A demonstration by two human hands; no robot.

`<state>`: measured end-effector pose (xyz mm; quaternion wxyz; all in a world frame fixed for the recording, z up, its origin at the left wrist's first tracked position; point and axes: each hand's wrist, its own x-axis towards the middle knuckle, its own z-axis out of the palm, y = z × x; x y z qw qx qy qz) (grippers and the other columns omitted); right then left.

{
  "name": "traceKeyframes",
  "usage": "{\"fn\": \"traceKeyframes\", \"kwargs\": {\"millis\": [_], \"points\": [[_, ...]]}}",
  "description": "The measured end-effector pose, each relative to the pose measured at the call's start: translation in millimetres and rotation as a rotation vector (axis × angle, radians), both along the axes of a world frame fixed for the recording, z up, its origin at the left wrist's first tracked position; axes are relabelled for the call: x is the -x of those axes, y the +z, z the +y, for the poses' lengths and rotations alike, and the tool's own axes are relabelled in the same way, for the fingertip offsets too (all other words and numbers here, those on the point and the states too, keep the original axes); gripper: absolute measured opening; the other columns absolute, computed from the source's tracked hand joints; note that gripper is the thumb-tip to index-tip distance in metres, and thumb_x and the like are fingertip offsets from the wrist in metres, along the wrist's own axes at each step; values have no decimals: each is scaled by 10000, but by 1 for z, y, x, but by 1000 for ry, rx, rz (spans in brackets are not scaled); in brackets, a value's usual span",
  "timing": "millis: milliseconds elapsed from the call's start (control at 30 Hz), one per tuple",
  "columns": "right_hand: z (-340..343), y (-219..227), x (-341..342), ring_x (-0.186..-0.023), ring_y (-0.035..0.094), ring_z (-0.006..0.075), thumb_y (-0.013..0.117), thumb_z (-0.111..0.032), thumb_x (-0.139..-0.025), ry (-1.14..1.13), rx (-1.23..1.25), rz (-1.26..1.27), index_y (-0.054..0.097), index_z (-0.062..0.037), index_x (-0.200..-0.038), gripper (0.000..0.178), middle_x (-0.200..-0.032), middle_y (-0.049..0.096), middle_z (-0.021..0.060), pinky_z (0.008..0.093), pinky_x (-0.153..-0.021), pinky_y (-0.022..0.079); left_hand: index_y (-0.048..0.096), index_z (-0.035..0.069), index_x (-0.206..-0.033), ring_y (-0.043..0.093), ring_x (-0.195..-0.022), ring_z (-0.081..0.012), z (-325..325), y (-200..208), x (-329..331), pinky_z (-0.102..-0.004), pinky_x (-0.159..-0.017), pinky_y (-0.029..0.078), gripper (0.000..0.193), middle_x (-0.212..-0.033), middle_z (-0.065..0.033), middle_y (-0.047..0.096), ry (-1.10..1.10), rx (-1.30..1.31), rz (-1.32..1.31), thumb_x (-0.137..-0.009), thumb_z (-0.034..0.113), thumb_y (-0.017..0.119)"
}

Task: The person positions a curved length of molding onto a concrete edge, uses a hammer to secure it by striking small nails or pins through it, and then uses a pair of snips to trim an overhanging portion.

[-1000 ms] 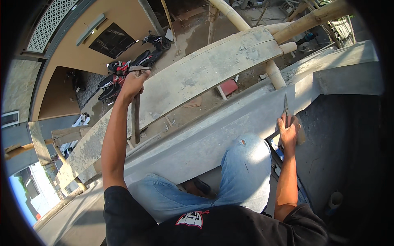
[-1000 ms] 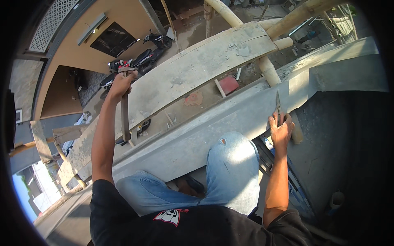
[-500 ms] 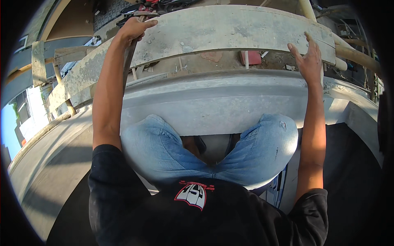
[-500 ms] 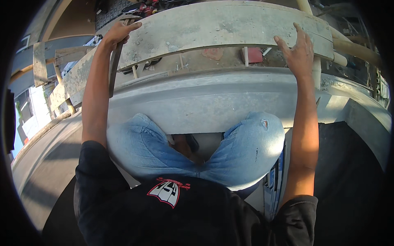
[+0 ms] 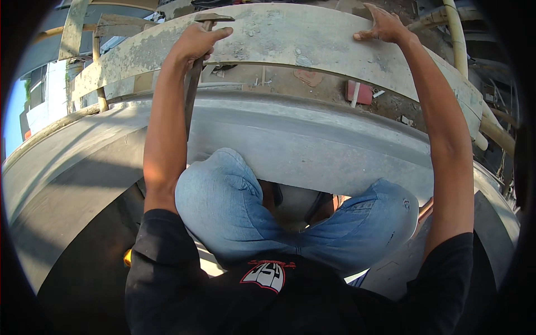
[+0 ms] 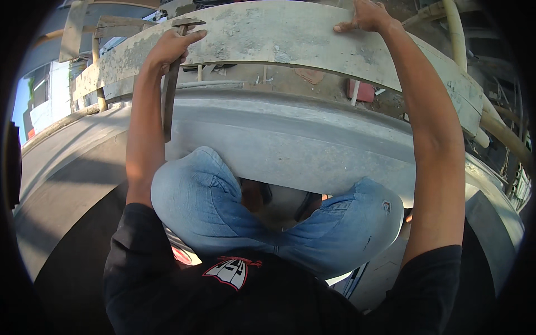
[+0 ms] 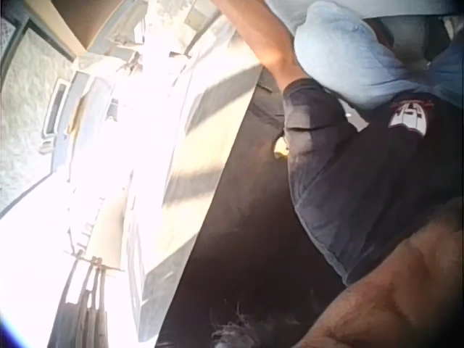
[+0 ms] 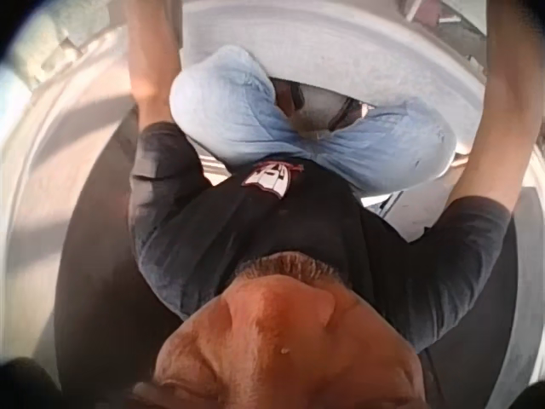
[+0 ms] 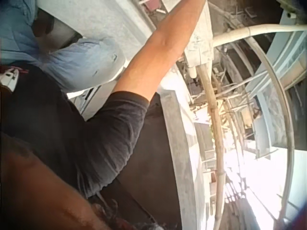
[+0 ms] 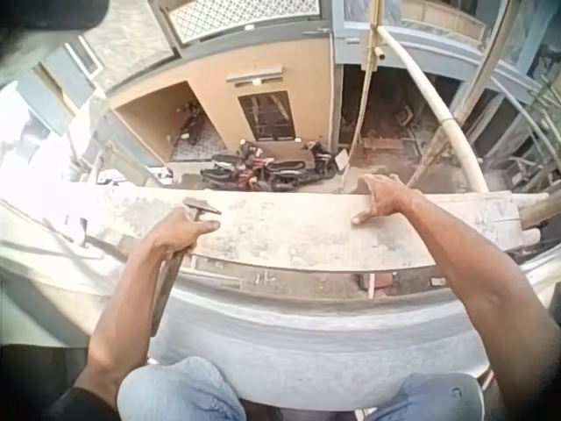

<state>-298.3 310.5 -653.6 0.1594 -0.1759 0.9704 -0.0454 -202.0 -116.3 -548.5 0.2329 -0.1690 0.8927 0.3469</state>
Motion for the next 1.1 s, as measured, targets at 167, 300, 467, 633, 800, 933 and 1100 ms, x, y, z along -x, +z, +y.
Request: {"fn": "traceKeyframes", "kwargs": {"millis": [167, 300, 467, 633, 800, 933, 1100], "points": [[-8, 21, 14, -1127, 616, 315, 921, -374, -538, -94, 355, -525, 543, 79, -1294, 959, -1189, 652, 225, 386, -996, 445, 707, -27, -1030, 692, -845, -338, 26, -18, 1, -391, -746, 535, 571, -896, -214, 709, -141, 63, 126, -713, 436, 810], [-30, 46, 3, -1015, 635, 324, 896, -321, -539, -69, 266, -441, 632, 61, -1100, 728, -1060, 669, 221, 408, -906, 470, 699, -21, -1064, 657, -1044, -380, 42, -16, -10, -408, -907, 510, 608, -1019, -251, 700, -205, 193, 78, -707, 458, 808], [-36, 28, -3, -1100, 545, 392, 895, -312, -534, 20, 189, -239, 601, 60, -1120, 754, -1118, 590, 234, 422, -974, 427, 542, 8, -1332, 626, -1102, -405, 47, -49, -24, -414, -963, 506, 824, -1213, -300, 611, -190, 240, 0, -699, 453, 824], [-29, 34, -4, -1078, 543, 390, 912, -302, -515, -21, 192, -234, 588, 59, -1092, 754, -1095, 588, 226, 422, -954, 434, 141, 74, -1549, 509, -1232, -490, 54, -45, -22, -449, -1027, 464, 1115, -1478, -359, 256, -169, 223, 10, -729, 399, 823], [-32, 51, -16, -1042, 567, 374, 931, -277, -496, -21, 171, -154, 573, 43, -1025, 715, -1039, 596, 210, 425, -917, 456, 171, 116, -1552, 557, -1185, -477, 57, -30, -12, -442, -1002, 490, 1109, -1533, -348, 145, -171, 245, 65, -710, 362, 849], [-41, 67, -41, -1036, 567, 374, 931, -263, -506, -16, 199, -31, 560, 6, -1027, 694, -1045, 585, 183, 433, -895, 464, 158, 132, -1559, 575, -1176, -455, 56, -16, -1, -440, -985, 504, 1136, -1567, -323, 82, -217, 271, 81, -697, 353, 864], [-44, 69, -63, -1067, 562, 363, 931, -244, -499, -20, 172, 133, 555, -14, -1069, 721, -1069, 580, 162, 438, -889, 468, 135, 158, -1571, 593, -1177, -402, 58, -17, 8, -434, -959, 519, 1141, -1622, -205, 20, -364, 338, 136, -710, 326, 864]]}}
